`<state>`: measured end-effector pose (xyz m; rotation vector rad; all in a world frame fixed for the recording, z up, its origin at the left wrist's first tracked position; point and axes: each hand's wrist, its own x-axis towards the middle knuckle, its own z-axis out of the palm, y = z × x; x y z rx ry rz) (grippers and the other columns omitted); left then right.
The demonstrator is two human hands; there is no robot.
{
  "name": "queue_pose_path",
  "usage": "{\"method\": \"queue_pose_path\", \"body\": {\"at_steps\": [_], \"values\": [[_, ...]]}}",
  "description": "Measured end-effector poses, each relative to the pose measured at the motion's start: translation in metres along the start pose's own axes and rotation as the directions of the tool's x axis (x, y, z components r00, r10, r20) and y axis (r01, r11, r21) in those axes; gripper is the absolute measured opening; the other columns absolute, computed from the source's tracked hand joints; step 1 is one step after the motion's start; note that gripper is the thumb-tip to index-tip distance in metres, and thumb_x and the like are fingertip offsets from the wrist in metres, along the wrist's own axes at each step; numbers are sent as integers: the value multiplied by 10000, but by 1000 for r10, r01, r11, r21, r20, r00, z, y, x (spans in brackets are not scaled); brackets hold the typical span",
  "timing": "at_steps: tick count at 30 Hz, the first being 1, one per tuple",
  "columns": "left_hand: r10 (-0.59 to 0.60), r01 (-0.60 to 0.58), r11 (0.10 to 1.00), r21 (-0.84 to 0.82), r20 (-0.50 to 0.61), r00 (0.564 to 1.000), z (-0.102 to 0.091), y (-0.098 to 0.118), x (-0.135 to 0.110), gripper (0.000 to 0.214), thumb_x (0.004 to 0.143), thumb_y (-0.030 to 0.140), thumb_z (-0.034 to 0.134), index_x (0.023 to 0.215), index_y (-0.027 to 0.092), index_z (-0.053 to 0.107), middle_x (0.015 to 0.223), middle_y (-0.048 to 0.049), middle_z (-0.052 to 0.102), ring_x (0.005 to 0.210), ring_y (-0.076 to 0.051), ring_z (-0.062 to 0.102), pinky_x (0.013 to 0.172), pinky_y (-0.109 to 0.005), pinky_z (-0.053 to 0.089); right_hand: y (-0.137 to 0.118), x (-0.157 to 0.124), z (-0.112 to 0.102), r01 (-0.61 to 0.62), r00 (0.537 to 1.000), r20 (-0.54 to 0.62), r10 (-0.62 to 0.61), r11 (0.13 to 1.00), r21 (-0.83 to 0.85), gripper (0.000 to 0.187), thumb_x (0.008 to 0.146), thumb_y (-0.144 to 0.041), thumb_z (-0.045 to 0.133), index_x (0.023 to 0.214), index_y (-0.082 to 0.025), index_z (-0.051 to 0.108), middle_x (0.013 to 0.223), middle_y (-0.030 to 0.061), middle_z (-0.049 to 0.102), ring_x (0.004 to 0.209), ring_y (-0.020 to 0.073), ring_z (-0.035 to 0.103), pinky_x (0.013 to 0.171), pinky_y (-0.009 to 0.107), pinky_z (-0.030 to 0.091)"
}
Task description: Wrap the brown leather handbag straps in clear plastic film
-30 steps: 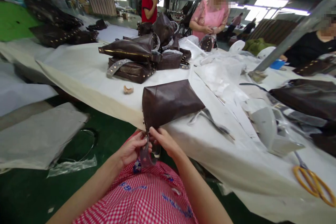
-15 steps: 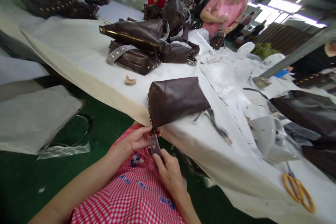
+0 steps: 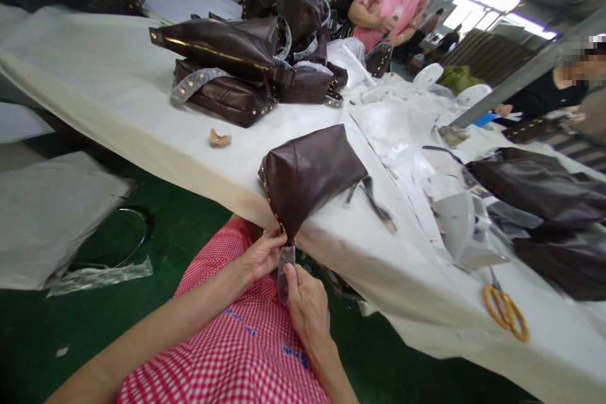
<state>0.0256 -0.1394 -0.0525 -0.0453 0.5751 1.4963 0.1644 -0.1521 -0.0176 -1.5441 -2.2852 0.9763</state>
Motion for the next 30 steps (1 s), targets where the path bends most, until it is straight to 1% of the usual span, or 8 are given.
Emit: {"method": "queue_pose_path", "body": {"at_steps": [5,9,11,14,17,22,26,30], "values": [[27,-27,1000,11,-42,999,5,2,-2,321,482,136,903,711,115,679,611,16,656,533,-79,561,555,-206,419,-3,5,-2,17,1000,-7,-17,997,72,515,943,-536,318,717,-211,647,652,37,675,583,178,594,587,264,388],[43,-41,999,25,-59,997,5,0,-3,325,465,137,902,693,117,670,599,15,645,530,-84,551,540,-208,408,-5,7,-2,-14,1000,6,13,972,234,502,918,-553,376,724,-188,660,654,42,676,576,180,595,579,267,421],[39,-37,999,33,-65,997,4,-1,-3,318,469,142,896,688,119,665,579,19,631,507,-82,532,520,-210,398,-7,9,-3,-23,999,-18,31,940,339,454,876,-559,465,734,-177,664,663,40,672,594,182,595,582,267,444],[32,-29,999,45,-69,997,1,-3,-2,306,479,132,883,691,120,663,575,27,614,480,-68,499,499,-206,384,-9,12,-4,-37,992,-83,91,860,509,357,795,-530,611,796,-176,656,675,26,678,604,181,606,590,273,482],[32,-28,998,55,-69,997,-2,-5,0,309,477,138,883,695,120,665,586,28,607,485,-61,492,500,-200,385,-9,15,-2,-49,982,-118,146,807,589,327,760,-508,672,740,-187,611,623,7,664,548,163,591,553,268,490],[41,-37,997,69,-65,997,-5,-8,3,313,465,148,889,684,124,667,617,22,621,508,-65,508,524,-204,399,-1,19,-1,-24,984,-134,116,837,547,334,801,-505,636,703,-188,598,619,-4,651,554,149,571,570,265,484],[54,-49,996,78,-65,996,-6,-7,4,297,468,123,880,683,118,675,644,6,641,553,-82,545,560,-214,412,5,24,-4,23,982,-177,60,902,431,326,796,-496,652,698,-191,592,645,-1,651,593,158,580,609,272,473],[60,-55,995,83,-60,996,-4,-5,2,332,427,139,897,681,111,685,656,-1,656,580,-92,560,577,-216,423,8,27,-7,91,978,-207,-25,944,317,298,822,-458,640,697,-193,583,657,-8,622,615,156,572,634,273,455]]}}
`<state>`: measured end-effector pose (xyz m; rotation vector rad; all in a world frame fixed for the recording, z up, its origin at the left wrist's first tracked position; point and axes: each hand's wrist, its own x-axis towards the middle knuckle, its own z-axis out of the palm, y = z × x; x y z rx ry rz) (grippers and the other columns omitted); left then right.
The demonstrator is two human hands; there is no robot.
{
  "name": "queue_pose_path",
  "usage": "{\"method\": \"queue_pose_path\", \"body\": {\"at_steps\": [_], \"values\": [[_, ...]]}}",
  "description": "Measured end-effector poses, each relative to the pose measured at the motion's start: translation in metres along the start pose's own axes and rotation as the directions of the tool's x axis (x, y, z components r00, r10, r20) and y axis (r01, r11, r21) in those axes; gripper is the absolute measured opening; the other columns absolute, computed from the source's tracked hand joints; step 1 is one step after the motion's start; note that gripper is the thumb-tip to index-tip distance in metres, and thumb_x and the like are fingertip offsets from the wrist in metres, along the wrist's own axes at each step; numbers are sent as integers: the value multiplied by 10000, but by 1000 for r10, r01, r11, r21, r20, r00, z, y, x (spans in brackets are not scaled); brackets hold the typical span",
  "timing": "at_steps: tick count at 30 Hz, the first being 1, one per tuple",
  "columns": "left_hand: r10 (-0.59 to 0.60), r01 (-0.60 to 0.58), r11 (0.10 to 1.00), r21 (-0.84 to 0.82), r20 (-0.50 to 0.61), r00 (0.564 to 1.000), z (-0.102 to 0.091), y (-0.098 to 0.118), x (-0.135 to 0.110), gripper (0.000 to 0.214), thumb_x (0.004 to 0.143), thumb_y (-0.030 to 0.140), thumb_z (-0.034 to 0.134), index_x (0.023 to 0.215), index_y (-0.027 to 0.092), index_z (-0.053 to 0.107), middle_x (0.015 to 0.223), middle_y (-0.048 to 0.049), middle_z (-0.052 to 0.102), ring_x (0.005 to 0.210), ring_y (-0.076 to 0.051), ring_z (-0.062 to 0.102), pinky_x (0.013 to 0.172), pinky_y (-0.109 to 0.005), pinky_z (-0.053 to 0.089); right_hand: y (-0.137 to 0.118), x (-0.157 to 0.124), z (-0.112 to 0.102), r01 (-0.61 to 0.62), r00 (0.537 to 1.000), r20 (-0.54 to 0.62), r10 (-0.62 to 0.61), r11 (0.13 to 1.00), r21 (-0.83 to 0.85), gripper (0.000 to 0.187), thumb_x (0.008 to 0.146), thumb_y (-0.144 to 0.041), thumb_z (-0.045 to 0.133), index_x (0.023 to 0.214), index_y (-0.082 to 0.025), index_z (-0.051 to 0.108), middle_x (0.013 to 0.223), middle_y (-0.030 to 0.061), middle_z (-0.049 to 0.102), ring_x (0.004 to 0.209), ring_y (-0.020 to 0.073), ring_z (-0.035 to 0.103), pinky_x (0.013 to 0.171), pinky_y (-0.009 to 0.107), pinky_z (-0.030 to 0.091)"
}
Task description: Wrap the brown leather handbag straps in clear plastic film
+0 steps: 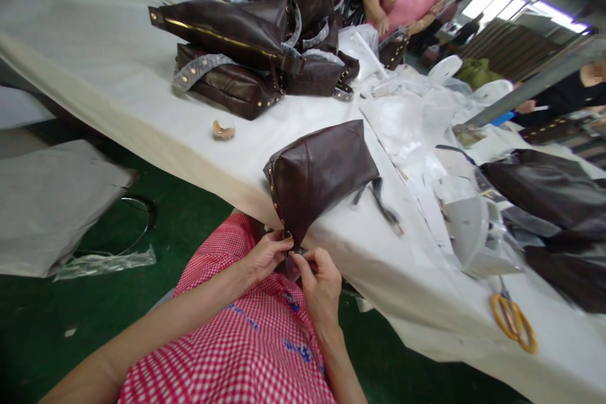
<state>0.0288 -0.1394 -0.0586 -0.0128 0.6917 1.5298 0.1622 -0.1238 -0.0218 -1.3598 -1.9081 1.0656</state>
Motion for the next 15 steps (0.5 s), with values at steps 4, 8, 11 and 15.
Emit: {"method": "queue_pose_path", "body": {"at_steps": [4,8,11,15], "values": [[-2,2,1000,-5,11,1000,2,1,0,364,410,163,911,694,112,689,651,8,651,568,-84,551,568,-210,420,-3,3,0,91,994,-47,-94,994,-59,280,846,-422,612,687,-200,550,655,-31,549,631,145,530,636,264,426],[-12,13,1000,-14,21,1000,2,0,0,349,431,161,912,686,116,678,640,17,641,556,-73,542,572,-203,417,-8,8,2,155,985,-54,-163,981,-119,258,880,-383,564,698,-204,525,660,-36,513,629,138,499,628,259,406],[-43,43,999,-24,32,999,0,1,-1,313,489,152,896,708,122,674,631,26,630,543,-67,537,577,-202,416,-11,12,5,251,962,-63,-267,950,-186,245,903,-355,536,709,-208,510,689,-22,507,650,145,497,648,271,403],[-119,121,992,-41,56,991,-3,3,0,281,541,111,864,757,128,684,654,14,648,566,-88,568,595,-221,426,-15,16,11,365,899,-105,-424,861,-353,227,931,-314,493,728,-213,508,763,15,514,714,171,501,680,299,401]]}}
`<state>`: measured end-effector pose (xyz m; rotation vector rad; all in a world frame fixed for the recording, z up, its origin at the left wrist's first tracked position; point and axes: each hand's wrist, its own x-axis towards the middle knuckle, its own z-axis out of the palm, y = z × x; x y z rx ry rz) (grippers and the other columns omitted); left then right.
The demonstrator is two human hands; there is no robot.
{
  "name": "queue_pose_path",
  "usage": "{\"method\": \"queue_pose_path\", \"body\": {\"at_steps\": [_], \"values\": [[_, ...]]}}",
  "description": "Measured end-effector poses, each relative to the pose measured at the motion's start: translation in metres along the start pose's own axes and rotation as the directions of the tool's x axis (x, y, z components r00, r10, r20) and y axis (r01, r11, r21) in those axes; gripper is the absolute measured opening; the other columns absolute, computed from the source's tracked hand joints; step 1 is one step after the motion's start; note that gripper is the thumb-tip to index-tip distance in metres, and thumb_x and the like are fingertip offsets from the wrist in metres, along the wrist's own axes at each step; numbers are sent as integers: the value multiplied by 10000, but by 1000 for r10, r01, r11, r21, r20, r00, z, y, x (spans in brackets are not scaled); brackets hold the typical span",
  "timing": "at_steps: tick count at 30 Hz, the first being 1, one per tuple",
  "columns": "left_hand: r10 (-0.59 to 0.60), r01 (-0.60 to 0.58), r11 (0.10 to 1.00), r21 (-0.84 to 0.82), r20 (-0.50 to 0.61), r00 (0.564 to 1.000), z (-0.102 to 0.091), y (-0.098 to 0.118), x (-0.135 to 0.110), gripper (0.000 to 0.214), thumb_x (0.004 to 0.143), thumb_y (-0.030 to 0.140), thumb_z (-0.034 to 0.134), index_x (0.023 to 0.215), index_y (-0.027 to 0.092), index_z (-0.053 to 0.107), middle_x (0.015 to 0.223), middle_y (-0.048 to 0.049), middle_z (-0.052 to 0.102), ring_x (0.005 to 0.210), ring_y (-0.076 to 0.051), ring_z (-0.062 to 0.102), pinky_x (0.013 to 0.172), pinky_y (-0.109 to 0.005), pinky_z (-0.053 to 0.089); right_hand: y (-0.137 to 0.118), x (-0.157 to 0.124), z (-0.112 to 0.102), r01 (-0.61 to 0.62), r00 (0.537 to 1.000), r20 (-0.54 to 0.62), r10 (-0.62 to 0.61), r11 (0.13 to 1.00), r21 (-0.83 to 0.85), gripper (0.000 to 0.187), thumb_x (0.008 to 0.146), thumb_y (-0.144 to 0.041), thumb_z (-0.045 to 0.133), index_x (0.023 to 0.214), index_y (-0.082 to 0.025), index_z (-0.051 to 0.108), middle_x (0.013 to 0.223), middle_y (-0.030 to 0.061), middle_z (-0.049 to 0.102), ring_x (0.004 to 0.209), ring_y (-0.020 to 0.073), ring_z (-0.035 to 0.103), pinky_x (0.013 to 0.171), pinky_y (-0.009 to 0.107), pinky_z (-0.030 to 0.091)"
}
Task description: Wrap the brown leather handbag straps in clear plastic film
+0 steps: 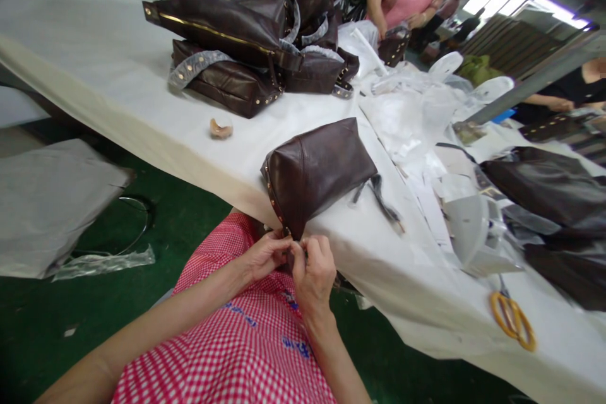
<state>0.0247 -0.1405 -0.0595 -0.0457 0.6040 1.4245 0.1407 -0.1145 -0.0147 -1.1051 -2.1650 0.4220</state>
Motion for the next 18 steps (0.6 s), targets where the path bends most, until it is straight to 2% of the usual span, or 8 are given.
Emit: {"method": "queue_pose_path", "body": {"at_steps": [3,9,12,18], "values": [[-53,53,998,-23,19,998,-3,3,-1,277,551,92,846,778,136,694,698,-4,676,598,-107,589,623,-245,446,-2,2,3,79,997,-11,-81,993,-86,217,937,-288,481,737,-211,513,865,58,545,819,198,521,755,329,415],[-124,127,981,-145,35,992,-11,9,2,158,706,212,786,801,124,695,763,-47,699,665,-153,619,673,-313,484,0,4,5,82,997,15,-82,997,-5,188,930,-266,499,750,-209,506,855,45,525,814,189,528,754,319,438],[-96,95,984,-149,3,995,-13,9,9,129,707,154,784,782,118,686,751,-45,698,660,-153,622,649,-295,473,3,3,5,94,996,2,-94,995,-20,180,929,-287,514,769,-206,525,886,55,538,853,194,539,784,331,449],[4,-8,984,-176,-25,1000,-6,2,19,211,623,67,820,771,126,682,759,-20,699,663,-128,616,622,-241,462,6,0,8,149,987,-42,-153,985,-84,172,929,-278,516,778,-201,547,959,92,584,932,218,558,854,376,463]]}}
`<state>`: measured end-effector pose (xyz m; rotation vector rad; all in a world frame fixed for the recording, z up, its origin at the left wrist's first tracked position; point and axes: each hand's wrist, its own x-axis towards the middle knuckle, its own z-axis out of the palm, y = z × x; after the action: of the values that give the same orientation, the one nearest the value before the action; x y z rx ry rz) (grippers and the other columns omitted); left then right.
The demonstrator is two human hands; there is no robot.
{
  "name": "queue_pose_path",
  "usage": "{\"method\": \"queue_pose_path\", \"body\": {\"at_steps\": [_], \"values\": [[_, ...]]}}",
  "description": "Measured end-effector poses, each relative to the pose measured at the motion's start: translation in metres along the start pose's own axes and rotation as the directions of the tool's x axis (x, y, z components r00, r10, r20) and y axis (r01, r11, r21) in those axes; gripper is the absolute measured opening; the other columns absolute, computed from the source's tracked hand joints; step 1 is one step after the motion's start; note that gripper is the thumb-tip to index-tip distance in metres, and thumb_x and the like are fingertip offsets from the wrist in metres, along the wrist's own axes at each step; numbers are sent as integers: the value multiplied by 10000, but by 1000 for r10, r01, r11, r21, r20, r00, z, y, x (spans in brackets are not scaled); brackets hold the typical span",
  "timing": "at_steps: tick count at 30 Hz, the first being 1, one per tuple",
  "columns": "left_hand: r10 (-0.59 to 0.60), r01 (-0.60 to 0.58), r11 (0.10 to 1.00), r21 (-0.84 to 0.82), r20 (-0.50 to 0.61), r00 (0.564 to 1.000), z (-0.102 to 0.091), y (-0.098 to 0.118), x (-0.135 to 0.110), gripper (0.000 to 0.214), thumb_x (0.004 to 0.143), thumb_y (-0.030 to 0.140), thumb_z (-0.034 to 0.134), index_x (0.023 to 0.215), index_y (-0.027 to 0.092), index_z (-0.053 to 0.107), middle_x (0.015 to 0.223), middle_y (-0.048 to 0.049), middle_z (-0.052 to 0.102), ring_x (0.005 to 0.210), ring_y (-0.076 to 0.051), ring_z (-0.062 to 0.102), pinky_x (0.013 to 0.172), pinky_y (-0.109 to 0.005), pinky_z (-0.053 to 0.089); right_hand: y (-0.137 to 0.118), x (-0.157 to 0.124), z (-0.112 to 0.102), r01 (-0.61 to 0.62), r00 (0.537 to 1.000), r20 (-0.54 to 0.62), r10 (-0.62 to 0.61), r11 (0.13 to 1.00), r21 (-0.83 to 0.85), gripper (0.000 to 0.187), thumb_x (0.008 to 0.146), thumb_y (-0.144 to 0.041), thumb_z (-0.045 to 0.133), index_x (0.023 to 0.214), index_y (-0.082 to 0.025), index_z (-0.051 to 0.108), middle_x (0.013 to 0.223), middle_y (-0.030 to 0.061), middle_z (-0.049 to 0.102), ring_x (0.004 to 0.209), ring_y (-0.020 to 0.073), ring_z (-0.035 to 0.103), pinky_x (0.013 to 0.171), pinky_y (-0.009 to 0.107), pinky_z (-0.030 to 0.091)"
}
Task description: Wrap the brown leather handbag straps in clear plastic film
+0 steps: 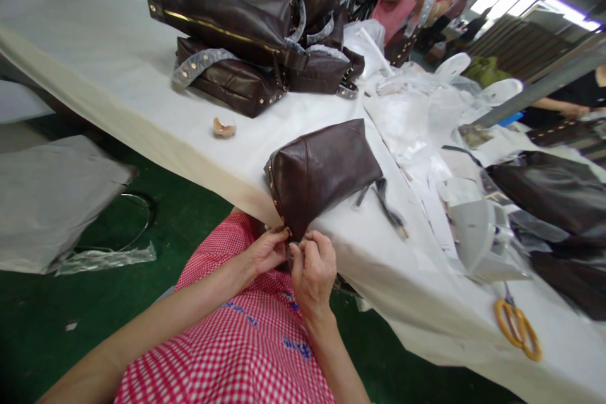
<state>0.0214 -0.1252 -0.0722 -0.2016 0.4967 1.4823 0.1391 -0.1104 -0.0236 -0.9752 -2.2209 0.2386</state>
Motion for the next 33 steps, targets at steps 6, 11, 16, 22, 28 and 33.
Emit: {"method": "queue_pose_path", "body": {"at_steps": [6,11,16,22,28,33], "values": [[37,-37,999,-6,-18,999,3,-5,0,257,597,91,848,793,139,688,754,-4,684,656,-109,600,624,-228,459,-2,5,11,-45,996,-80,44,999,-7,188,926,-270,508,752,-205,533,994,106,586,952,225,561,873,394,460],[53,-52,998,22,-46,997,-1,-5,1,278,574,137,874,773,142,681,719,11,662,647,-110,584,642,-244,462,-1,12,15,-175,981,-68,182,980,99,203,911,-275,508,723,-202,523,1008,107,575,975,229,564,861,390,466],[8,-7,999,53,-19,1000,-7,-6,-10,341,570,272,896,813,152,688,745,-3,667,672,-133,601,667,-281,485,0,12,13,-358,932,44,359,895,265,211,859,-337,591,722,-178,580,1116,119,553,862,189,601,732,328,517],[-3,-31,927,373,89,996,-4,-15,-23,412,604,382,871,866,97,728,778,-80,704,680,-154,629,702,-283,477,-2,21,10,-385,922,83,379,871,306,219,806,-356,641,671,-186,608,1084,104,603,952,216,602,783,333,504],[103,-98,922,373,8,995,9,-6,-24,392,553,404,884,725,91,721,652,-67,703,559,-142,609,593,-256,464,8,20,-2,-456,888,200,413,747,484,243,908,-397,491,967,-192,607,1074,83,653,921,191,623,854,341,490],[120,-102,942,319,-37,992,17,8,-28,296,595,298,861,741,81,723,731,-82,734,572,-123,603,584,-236,465,23,-7,-16,-516,800,577,167,682,518,324,856,-398,587,1101,-187,620,1000,47,694,921,210,632,850,332,491]]}}
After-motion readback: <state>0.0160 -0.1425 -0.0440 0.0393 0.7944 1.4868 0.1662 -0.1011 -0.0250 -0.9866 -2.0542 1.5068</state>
